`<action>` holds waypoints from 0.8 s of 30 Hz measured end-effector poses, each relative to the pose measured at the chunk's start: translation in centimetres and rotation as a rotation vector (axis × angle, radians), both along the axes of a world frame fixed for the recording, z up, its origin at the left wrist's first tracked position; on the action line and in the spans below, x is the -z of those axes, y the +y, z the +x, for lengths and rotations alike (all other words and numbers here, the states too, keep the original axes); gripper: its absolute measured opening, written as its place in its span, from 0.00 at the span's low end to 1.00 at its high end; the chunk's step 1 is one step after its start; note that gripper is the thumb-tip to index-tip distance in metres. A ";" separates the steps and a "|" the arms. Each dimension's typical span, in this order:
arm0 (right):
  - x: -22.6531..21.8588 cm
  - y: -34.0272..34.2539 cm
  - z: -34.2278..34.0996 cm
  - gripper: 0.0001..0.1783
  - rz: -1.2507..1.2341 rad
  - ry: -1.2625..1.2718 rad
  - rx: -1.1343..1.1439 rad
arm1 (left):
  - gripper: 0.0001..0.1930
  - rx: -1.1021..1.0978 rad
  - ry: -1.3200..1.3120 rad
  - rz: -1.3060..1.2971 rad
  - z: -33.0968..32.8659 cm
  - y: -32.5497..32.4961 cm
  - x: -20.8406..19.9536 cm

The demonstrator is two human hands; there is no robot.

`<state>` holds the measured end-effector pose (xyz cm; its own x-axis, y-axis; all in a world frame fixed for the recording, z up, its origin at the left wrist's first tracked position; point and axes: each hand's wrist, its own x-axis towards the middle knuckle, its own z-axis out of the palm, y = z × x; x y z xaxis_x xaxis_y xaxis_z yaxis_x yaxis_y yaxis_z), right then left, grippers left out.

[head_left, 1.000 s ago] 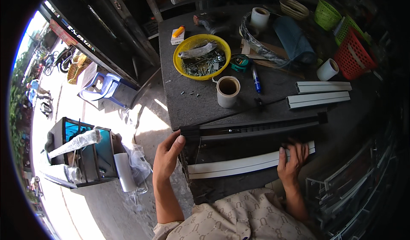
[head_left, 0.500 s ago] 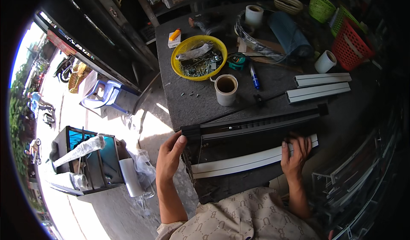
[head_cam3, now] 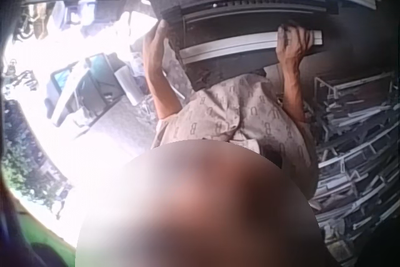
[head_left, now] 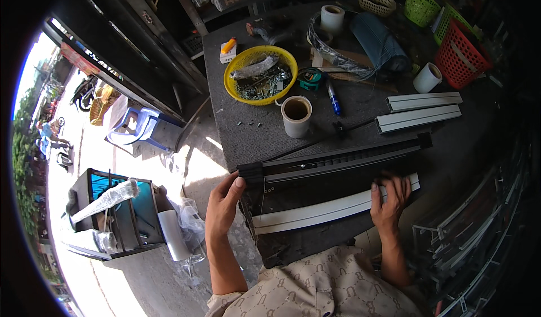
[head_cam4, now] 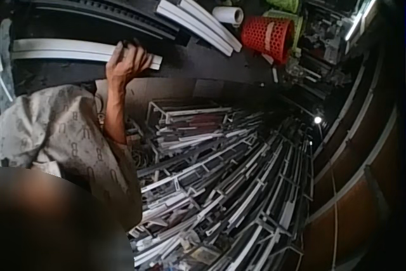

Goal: The person assembles window frame components on a workbench, inserting a thin wire or spline into a profile and using a power drill to secure parts. They then move to a cutting station and cut a long aluminum profile with a chop saw.

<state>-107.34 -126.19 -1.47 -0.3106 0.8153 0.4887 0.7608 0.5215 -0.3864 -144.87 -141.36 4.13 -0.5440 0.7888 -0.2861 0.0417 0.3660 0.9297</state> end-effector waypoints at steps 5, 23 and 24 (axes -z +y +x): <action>0.0 0.0 0.0 0.11 -0.001 0.002 -0.001 | 0.42 0.003 0.009 0.007 0.2 0.1 -0.1; 0.6 -0.2 0.4 0.12 -0.049 -0.020 0.009 | 0.40 0.007 0.021 0.000 0.1 -0.1 0.3; 0.6 -0.2 0.4 0.12 -0.047 -0.021 0.007 | 0.40 0.000 0.025 -0.007 0.0 -0.2 0.4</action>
<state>-106.95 -126.42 -2.04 -0.3144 0.8397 0.4429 0.7728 0.4973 -0.3942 -144.86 -141.52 3.74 -0.5510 0.7870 -0.2775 0.0654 0.3723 0.9258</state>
